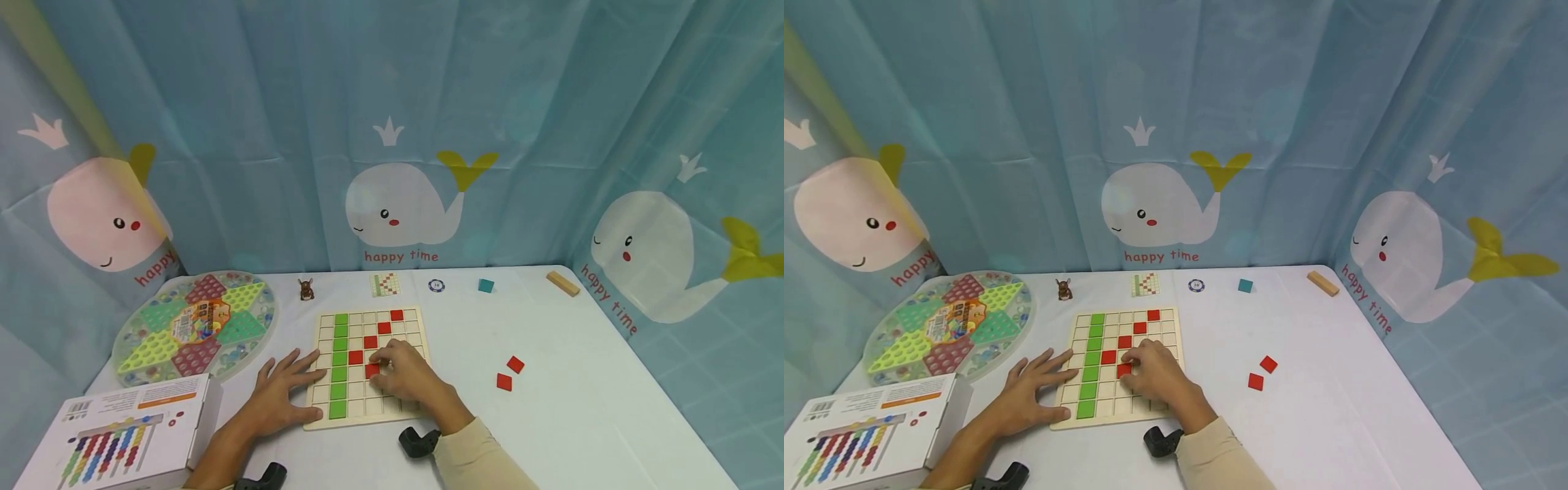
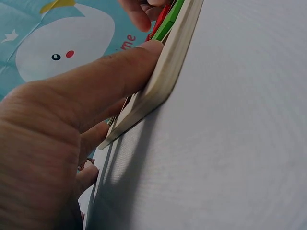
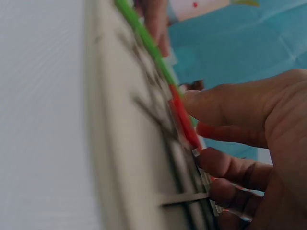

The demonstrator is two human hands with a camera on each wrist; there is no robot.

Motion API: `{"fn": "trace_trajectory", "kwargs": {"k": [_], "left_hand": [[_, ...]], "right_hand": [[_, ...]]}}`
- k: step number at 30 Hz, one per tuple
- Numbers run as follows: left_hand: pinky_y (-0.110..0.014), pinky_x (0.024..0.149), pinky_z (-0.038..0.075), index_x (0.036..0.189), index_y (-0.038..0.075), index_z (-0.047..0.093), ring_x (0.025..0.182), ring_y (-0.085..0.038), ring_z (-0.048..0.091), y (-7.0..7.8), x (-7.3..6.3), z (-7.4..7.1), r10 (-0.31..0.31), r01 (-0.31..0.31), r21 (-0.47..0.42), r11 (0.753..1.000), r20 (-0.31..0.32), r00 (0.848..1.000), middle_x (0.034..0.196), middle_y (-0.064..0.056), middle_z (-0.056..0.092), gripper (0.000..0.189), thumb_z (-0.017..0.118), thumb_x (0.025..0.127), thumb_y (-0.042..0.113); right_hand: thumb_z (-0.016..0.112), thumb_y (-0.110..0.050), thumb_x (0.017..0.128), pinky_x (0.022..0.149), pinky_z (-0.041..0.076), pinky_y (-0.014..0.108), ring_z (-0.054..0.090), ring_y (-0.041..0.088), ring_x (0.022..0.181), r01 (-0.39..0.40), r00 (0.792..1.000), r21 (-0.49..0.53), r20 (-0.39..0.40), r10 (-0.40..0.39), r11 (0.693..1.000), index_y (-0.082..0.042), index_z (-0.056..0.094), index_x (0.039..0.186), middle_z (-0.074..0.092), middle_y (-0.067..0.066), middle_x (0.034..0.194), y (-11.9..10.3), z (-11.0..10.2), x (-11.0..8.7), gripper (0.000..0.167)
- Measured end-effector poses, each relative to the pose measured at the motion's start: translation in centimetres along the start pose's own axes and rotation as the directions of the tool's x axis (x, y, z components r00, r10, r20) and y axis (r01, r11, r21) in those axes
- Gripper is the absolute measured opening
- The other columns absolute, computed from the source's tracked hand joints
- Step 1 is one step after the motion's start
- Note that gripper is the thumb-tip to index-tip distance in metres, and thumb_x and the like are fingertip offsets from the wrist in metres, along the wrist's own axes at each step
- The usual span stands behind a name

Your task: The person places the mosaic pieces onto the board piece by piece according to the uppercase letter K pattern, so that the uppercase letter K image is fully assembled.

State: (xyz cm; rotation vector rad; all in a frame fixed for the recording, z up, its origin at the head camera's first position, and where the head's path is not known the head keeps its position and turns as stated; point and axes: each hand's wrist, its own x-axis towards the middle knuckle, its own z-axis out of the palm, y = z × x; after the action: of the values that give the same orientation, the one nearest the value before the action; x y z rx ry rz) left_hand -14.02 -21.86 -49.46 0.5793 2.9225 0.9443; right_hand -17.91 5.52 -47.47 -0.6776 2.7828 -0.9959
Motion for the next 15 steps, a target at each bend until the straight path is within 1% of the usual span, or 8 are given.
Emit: {"fn": "trace_trajectory", "kwargs": {"k": [5,9,12,15], "left_hand": [[-0.065,0.105,0.001,0.124,0.016,0.068,0.139,-0.041,0.021,-0.1,-0.1,0.0,0.001,-0.001,0.003,1.0,-0.005,1.0,0.147,-0.006,0.043,0.071,0.08,0.067,0.056],[-0.066,0.104,0.001,0.124,0.016,0.068,0.139,-0.041,0.022,-0.2,-0.1,-0.1,0.005,-0.005,0.009,1.0,-0.01,1.0,0.147,-0.006,0.044,0.071,0.079,0.067,0.058],[-0.067,0.104,0.001,0.125,0.016,0.067,0.139,-0.041,0.022,-0.1,-0.1,-0.1,0.009,-0.009,0.009,1.0,-0.008,1.0,0.147,-0.006,0.043,0.072,0.078,0.068,0.058],[-0.066,0.104,0.002,0.125,0.016,0.067,0.139,-0.041,0.022,0.0,-0.2,-0.1,0.005,-0.005,0.009,1.0,-0.004,1.0,0.148,-0.005,0.043,0.072,0.078,0.068,0.057]], "right_hand": [[0.074,-0.016,0.083,0.073,0.046,0.027,0.05,0.011,0.083,-0.017,0.999,0.058,0.039,0.014,0.998,-0.012,0.072,0.109,0.057,-0.01,0.087,-0.6,-0.4,0.0,0.026],[0.071,-0.015,0.086,0.068,0.046,0.026,0.051,0.011,0.079,-0.018,0.998,0.109,0.058,0.012,0.994,-0.011,0.072,0.11,0.057,-0.011,0.085,-0.8,-1.0,-0.2,0.025],[0.07,-0.016,0.087,0.065,0.047,0.027,0.052,0.012,0.077,0.009,0.999,0.137,0.047,-0.016,0.991,-0.01,0.071,0.111,0.058,-0.012,0.085,-1.0,-1.9,-0.5,0.025],[0.069,-0.018,0.088,0.069,0.048,0.029,0.053,0.013,0.082,0.046,0.999,0.149,0.014,-0.049,0.988,-0.01,0.071,0.113,0.061,-0.009,0.091,-1.5,-3.5,-1.0,0.026]]}}
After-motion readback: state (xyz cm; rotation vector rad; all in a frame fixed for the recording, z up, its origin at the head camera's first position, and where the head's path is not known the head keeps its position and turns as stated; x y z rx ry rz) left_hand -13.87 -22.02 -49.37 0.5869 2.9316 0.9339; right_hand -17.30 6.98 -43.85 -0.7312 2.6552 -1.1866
